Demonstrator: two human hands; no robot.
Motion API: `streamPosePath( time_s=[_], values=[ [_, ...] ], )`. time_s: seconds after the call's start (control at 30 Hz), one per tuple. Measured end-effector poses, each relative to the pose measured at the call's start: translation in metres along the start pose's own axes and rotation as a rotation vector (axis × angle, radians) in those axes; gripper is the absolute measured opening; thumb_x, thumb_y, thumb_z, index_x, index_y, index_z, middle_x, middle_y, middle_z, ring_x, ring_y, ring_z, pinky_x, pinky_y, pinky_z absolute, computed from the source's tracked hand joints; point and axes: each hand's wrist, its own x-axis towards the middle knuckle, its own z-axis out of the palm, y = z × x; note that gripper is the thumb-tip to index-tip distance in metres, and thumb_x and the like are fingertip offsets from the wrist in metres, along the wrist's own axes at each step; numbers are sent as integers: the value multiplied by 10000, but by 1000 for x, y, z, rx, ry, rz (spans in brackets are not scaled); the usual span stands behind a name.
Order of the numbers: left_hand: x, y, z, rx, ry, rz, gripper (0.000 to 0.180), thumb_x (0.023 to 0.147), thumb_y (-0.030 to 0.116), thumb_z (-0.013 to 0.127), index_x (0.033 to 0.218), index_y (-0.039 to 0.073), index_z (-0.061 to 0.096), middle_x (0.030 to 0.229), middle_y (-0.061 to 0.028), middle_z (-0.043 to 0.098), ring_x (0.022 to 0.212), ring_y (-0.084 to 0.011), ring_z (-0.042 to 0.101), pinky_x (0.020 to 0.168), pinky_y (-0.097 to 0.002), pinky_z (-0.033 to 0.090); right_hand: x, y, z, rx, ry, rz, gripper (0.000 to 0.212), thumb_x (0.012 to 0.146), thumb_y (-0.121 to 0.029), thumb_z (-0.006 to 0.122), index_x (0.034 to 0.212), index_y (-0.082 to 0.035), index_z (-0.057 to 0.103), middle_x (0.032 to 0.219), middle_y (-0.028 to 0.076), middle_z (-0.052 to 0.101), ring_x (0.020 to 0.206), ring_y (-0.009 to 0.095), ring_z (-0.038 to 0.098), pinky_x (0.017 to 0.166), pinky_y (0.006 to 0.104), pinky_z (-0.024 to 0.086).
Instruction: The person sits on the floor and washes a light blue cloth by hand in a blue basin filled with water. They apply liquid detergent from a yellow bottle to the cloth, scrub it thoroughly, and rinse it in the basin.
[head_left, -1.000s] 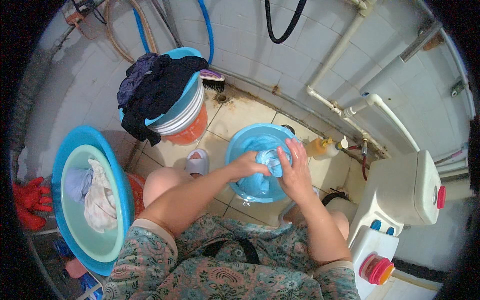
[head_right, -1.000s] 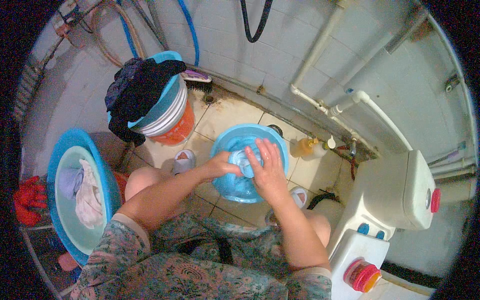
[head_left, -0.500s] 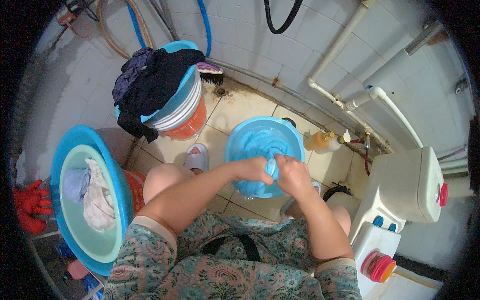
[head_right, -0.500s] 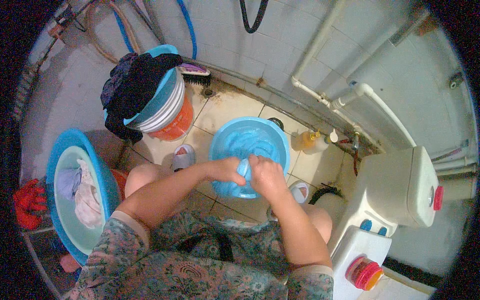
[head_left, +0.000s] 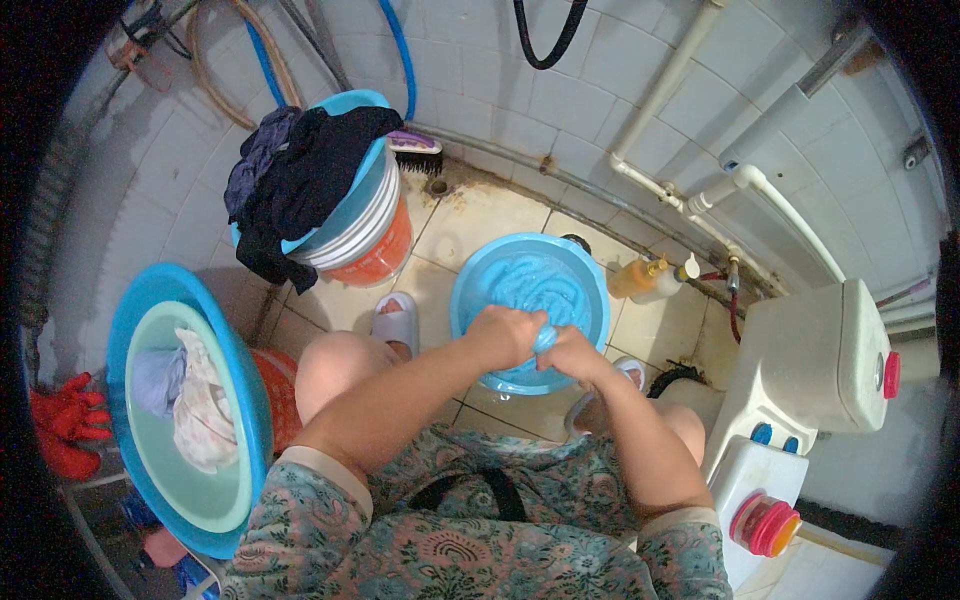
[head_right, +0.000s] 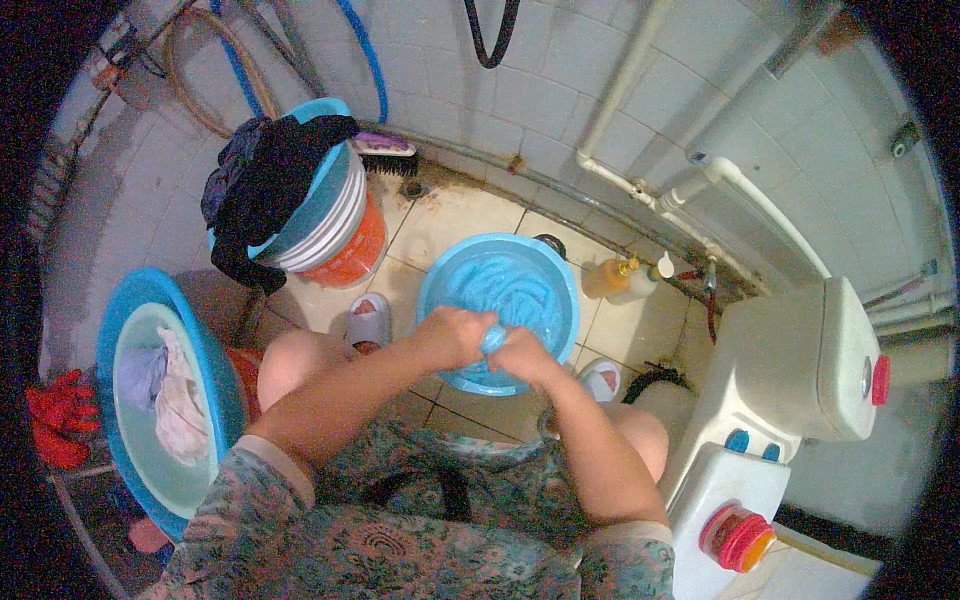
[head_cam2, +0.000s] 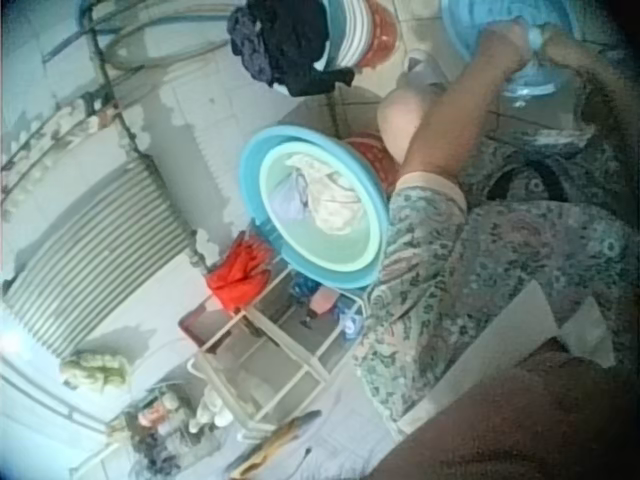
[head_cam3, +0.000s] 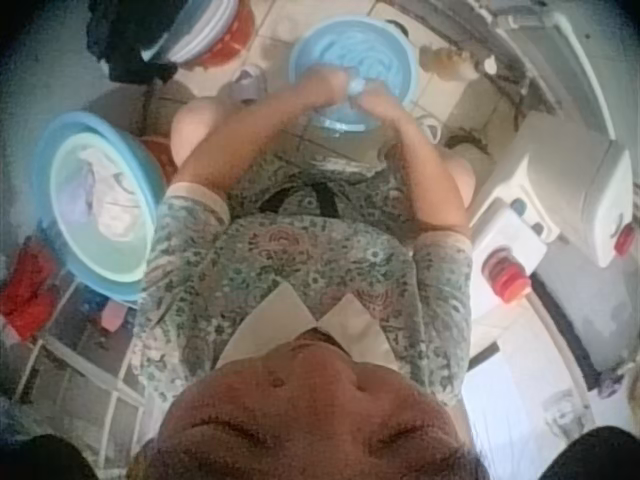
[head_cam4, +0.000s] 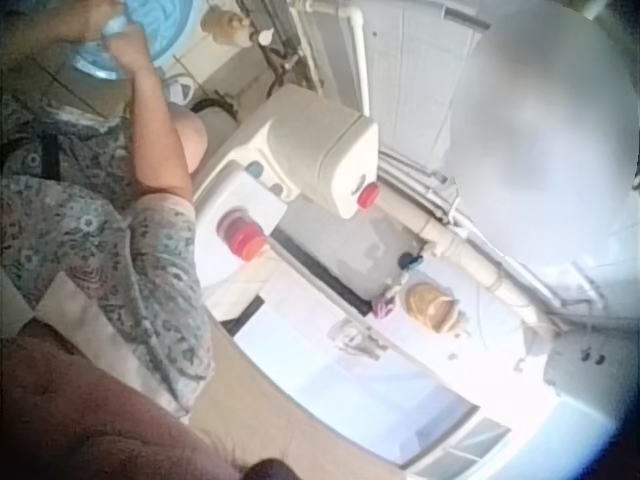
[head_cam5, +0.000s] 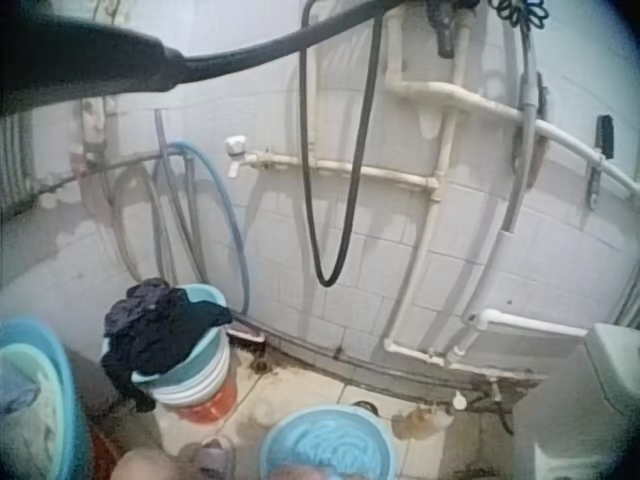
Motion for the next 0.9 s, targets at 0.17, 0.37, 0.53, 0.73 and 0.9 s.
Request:
streamPosePath(
  time_s=[0.17,0.37,0.53,0.73,0.9],
  values=[
    [20,-6,4,-222,307,-256,443,630,188,690,1017,40,532,889,-200,616,855,-350,596,740,-420,476,7,-17,0,444,298,-113,282,652,-92,627,924,-58,559,754,18,568,654,140,536,603,295,435],
    [44,-12,-26,-869,909,-210,329,663,99,676,956,18,547,838,-143,626,794,-268,610,704,-351,465,22,2,0,823,78,234,702,761,-657,468,1037,-11,480,828,92,562,754,204,559,607,347,479],
    [27,31,-82,-1755,749,-401,157,710,41,641,849,11,576,752,-73,592,708,-180,582,652,-309,471,9,-18,20,1261,-428,163,876,708,-784,294,1087,-28,520,1072,152,576,1019,247,543,862,397,436],
    [-8,48,-80,-1922,448,-194,175,728,63,633,892,62,575,766,-38,545,747,-152,572,706,-314,493,-5,-60,1,1882,-399,-334,694,746,-721,379,1008,-105,564,959,90,594,879,249,569,838,411,443],
    [-1,44,-57,-737,431,166,336,697,139,678,998,67,545,949,-58,630,862,-166,605,771,-336,474,-27,-75,-26,1815,-117,22,519,764,-551,546,923,-59,589,802,108,604,721,251,569,728,406,467]
  ],
)
